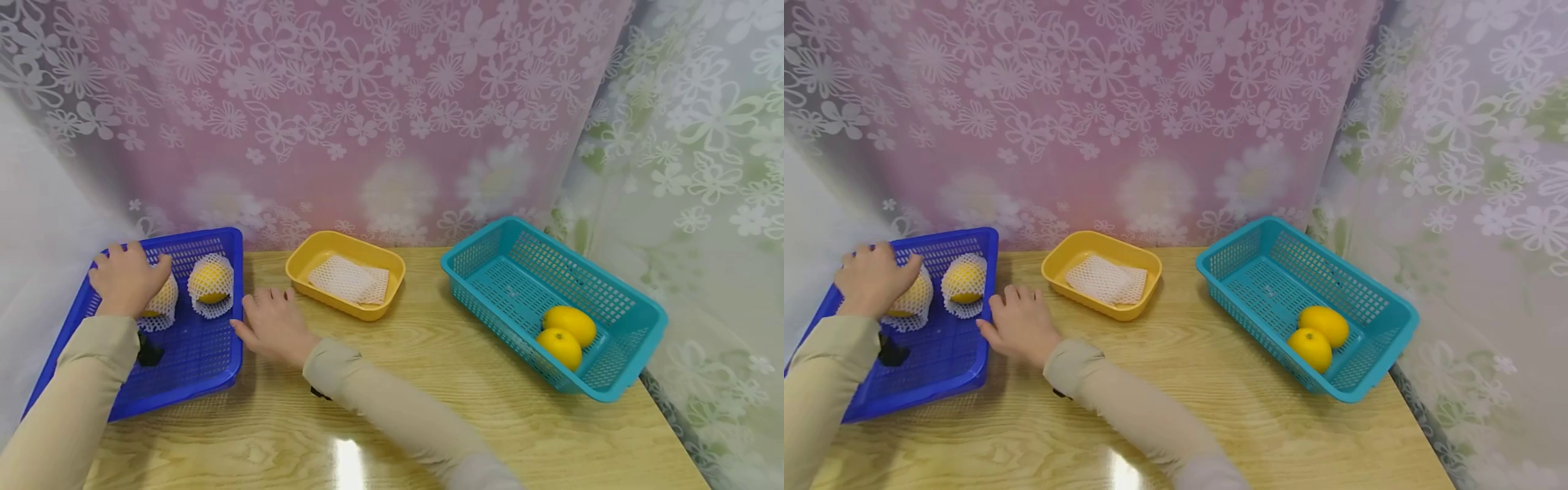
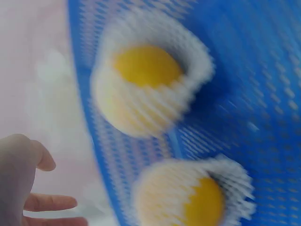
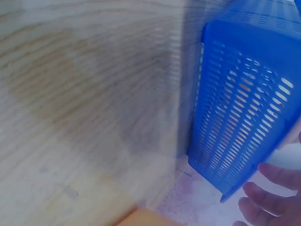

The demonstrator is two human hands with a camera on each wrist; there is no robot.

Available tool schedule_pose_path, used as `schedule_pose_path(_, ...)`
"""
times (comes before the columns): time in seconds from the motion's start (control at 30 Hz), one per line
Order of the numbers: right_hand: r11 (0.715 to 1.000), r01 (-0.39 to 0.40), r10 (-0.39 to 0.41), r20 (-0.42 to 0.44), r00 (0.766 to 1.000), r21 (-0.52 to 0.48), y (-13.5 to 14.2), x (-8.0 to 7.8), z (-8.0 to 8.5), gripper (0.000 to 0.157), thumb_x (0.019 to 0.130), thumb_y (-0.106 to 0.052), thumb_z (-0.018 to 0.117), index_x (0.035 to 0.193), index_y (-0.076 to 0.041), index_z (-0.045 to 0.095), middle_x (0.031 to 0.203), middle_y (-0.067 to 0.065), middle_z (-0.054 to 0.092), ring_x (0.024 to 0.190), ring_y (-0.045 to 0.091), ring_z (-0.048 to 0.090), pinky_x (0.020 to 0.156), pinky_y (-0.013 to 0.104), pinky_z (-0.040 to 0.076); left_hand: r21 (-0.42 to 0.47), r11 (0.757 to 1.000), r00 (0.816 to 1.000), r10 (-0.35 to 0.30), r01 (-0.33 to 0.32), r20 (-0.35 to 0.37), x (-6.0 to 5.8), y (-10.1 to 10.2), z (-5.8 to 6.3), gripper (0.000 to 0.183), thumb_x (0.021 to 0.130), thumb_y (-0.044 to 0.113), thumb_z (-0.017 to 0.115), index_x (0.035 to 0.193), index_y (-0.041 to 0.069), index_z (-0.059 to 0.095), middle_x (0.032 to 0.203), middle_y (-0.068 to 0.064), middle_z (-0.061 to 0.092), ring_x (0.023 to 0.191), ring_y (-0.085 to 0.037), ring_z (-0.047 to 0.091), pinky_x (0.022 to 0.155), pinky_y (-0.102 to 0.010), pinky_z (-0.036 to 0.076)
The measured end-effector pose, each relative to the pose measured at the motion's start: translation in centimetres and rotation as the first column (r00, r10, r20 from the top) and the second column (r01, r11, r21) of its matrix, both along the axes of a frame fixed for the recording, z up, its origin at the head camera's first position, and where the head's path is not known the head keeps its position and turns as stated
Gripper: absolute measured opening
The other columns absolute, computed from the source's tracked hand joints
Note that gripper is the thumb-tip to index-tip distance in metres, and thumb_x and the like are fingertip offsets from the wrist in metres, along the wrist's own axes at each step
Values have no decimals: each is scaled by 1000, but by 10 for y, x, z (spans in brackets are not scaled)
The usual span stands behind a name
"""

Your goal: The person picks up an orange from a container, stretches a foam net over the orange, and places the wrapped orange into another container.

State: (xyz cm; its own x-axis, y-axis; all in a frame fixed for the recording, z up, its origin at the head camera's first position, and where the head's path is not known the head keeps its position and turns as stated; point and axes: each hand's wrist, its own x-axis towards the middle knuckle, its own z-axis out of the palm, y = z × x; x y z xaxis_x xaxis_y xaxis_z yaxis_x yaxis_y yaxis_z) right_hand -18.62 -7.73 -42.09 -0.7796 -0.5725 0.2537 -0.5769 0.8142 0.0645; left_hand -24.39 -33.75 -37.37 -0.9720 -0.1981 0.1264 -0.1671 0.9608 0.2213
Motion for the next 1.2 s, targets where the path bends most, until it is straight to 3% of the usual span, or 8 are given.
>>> schedule_pose_path(0.17,1000,16,-17,43,999,17,14,-3,12,37,95,-53,35,111,-27,56,112,-4,56,108,17,47,86,34,36,-24,996,990,-91,89,-103,4,34,21,64,94,48,36,104,-15,48,104,-39,47,93,-60,38,72,-68,32)
schedule_pose_path(0.37,996,79,-85,201,976,33,47,2,46,39,94,-50,41,117,-24,59,117,0,55,105,21,48,79,37,45,-84,981,951,-191,176,-244,13,78,35,44,91,39,47,85,-4,52,82,-26,58,72,-47,50,59,-59,37)
schedule_pose_path(0.5,995,104,-100,258,961,-2,81,5,65,40,94,-50,43,119,-22,57,108,0,55,93,19,49,65,33,45,-134,964,914,-261,230,-309,21,114,42,41,91,38,47,91,-2,56,88,-24,61,78,-45,50,66,-59,37)
schedule_pose_path(0.6,993,112,-102,253,962,-24,107,7,76,34,94,-49,45,110,-22,58,96,-2,53,81,16,47,55,30,42,-184,943,868,-329,279,-371,26,141,41,40,90,38,50,95,0,60,92,-23,63,81,-44,52,66,-56,39)
schedule_pose_path(0.67,992,116,-102,252,962,-40,123,9,82,31,93,-47,47,105,-21,57,91,-3,53,76,16,47,52,29,41,-203,927,848,-372,316,-378,30,158,41,40,89,38,53,99,0,61,96,-23,63,87,-45,53,69,-57,40)
schedule_pose_path(0.8,987,128,-101,258,961,-92,154,14,88,29,93,-45,51,101,-18,58,87,-1,55,73,16,50,52,29,41,-169,904,846,-427,392,-319,33,195,44,43,89,42,53,104,3,61,101,-19,64,91,-42,54,75,-56,41)
schedule_pose_path(1.03,950,240,-175,295,939,-200,214,22,98,32,92,-44,54,102,-14,62,86,2,59,62,13,52,49,27,41,-114,863,814,-502,491,-292,22,264,43,38,90,44,50,98,9,62,93,-10,65,83,-34,58,74,-50,46)
schedule_pose_path(1.2,923,325,-262,280,923,-207,262,26,110,32,91,-46,54,100,-16,63,83,3,59,66,16,52,48,29,41,-122,853,828,-523,508,-202,19,307,36,45,91,49,45,109,11,61,102,-8,63,93,-33,55,75,-48,44)
